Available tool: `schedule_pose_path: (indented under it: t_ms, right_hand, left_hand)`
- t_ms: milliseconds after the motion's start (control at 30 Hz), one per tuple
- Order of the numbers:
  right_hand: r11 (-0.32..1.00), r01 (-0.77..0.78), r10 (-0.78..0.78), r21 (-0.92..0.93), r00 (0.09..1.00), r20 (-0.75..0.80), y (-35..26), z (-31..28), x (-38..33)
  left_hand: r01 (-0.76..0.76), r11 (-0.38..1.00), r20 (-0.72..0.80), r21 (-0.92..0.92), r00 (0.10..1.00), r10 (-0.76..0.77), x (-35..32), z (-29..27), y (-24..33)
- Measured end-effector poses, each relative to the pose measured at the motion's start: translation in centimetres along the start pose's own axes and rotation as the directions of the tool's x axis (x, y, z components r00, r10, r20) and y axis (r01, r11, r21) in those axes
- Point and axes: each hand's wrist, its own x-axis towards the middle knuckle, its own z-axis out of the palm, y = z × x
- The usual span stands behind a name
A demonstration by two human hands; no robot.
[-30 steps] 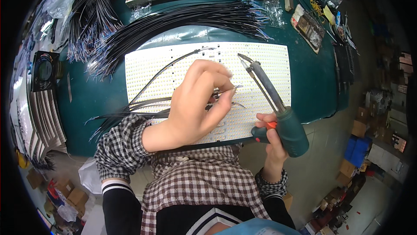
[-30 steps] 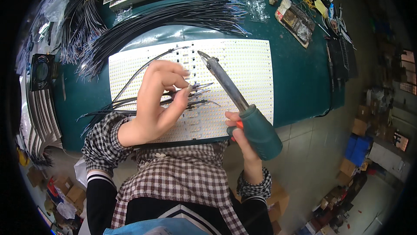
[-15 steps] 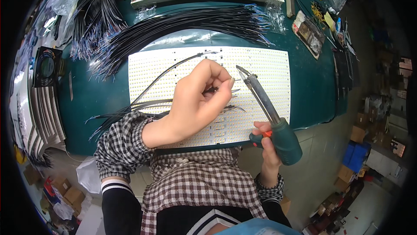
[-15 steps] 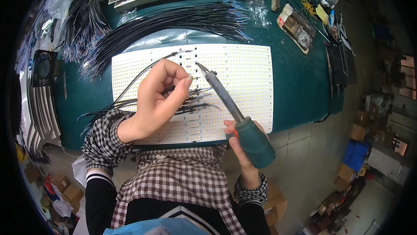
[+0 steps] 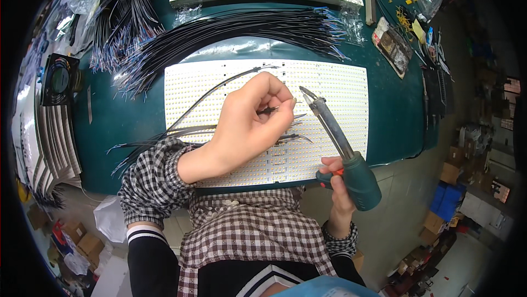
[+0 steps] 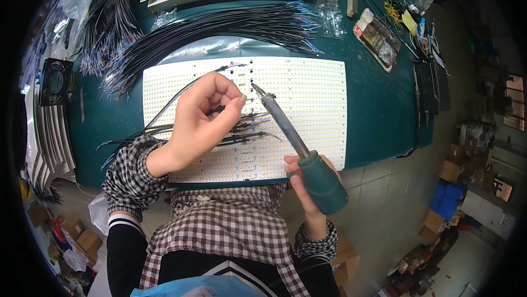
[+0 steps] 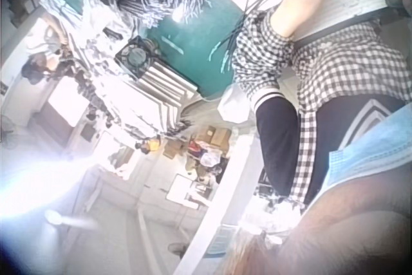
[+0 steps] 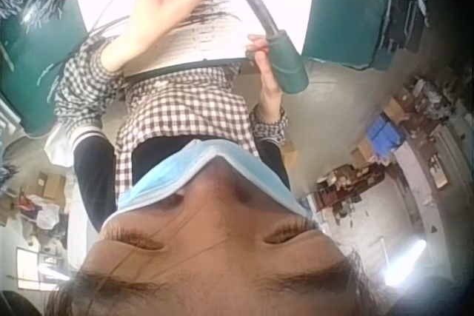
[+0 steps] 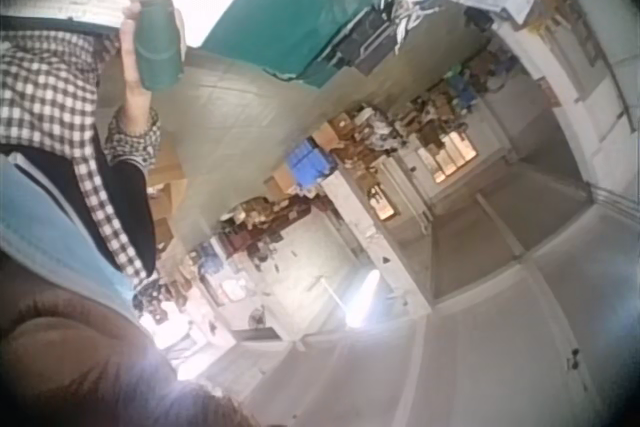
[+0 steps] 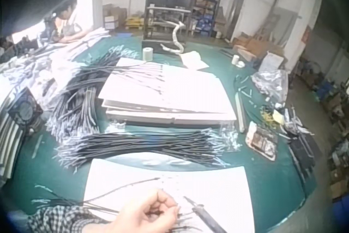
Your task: The person uses a soldering iron to attach black wires to a large LED panel. They methodically solder each wire to specific points on the panel, then lift the panel to inspect the connections before continuing the process.
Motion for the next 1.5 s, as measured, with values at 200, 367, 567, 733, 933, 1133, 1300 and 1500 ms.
schedule_pose_path:
  t_ms: [200, 367, 567, 733, 933, 1133, 1300, 1500]
  right_hand:
    - [0.998, -0.022, 0.022, -0.066, 1.000, 0.012, 0.2, -0.1, -0.4]
    - [0.996, 0.010, -0.007, -0.087, 0.999, 0.034, 0.2, 0.1, -0.2]
    - [0.998, 0.011, -0.009, -0.063, 1.000, 0.030, 0.2, 0.2, -0.2]
    - [0.998, 0.028, -0.027, -0.061, 0.999, 0.028, 0.6, 0.1, -0.2]
    - [0.998, 0.018, -0.017, -0.063, 1.000, 0.017, 0.6, 0.1, -0.3]
    - [0.998, -0.002, 0.002, -0.061, 1.000, 0.012, 0.3, 0.3, -0.3]
    - [0.996, -0.013, 0.014, -0.084, 1.000, 0.012, 0.3, 0.5, -0.3]
    - [0.997, 0.006, -0.005, -0.076, 1.000, 0.009, 0.2, 0.7, -0.2]
  left_hand:
    - [-0.040, 0.992, -0.068, 0.122, 0.997, 0.049, 0.2, 0.0, 0.1]
    - [-0.044, 0.988, -0.080, 0.147, 0.995, 0.056, 0.3, 0.1, -0.2]
    - [-0.055, 0.984, -0.073, 0.167, 0.995, 0.068, 0.4, 0.0, -0.3]
    - [-0.068, 0.981, -0.067, 0.182, 0.994, 0.082, 0.3, 0.0, -0.6]
    - [-0.062, 0.975, -0.082, 0.214, 0.993, 0.081, 0.3, 0.0, -0.5]
    - [-0.108, 0.949, -0.087, 0.297, 0.986, 0.140, 0.2, 0.1, -0.5]
    - [-0.131, 0.921, -0.101, 0.367, 0.979, 0.179, 0.1, 0.3, -0.7]
    - [-0.216, 0.852, -0.060, 0.476, 0.959, 0.277, -0.1, 0.3, -1.1]
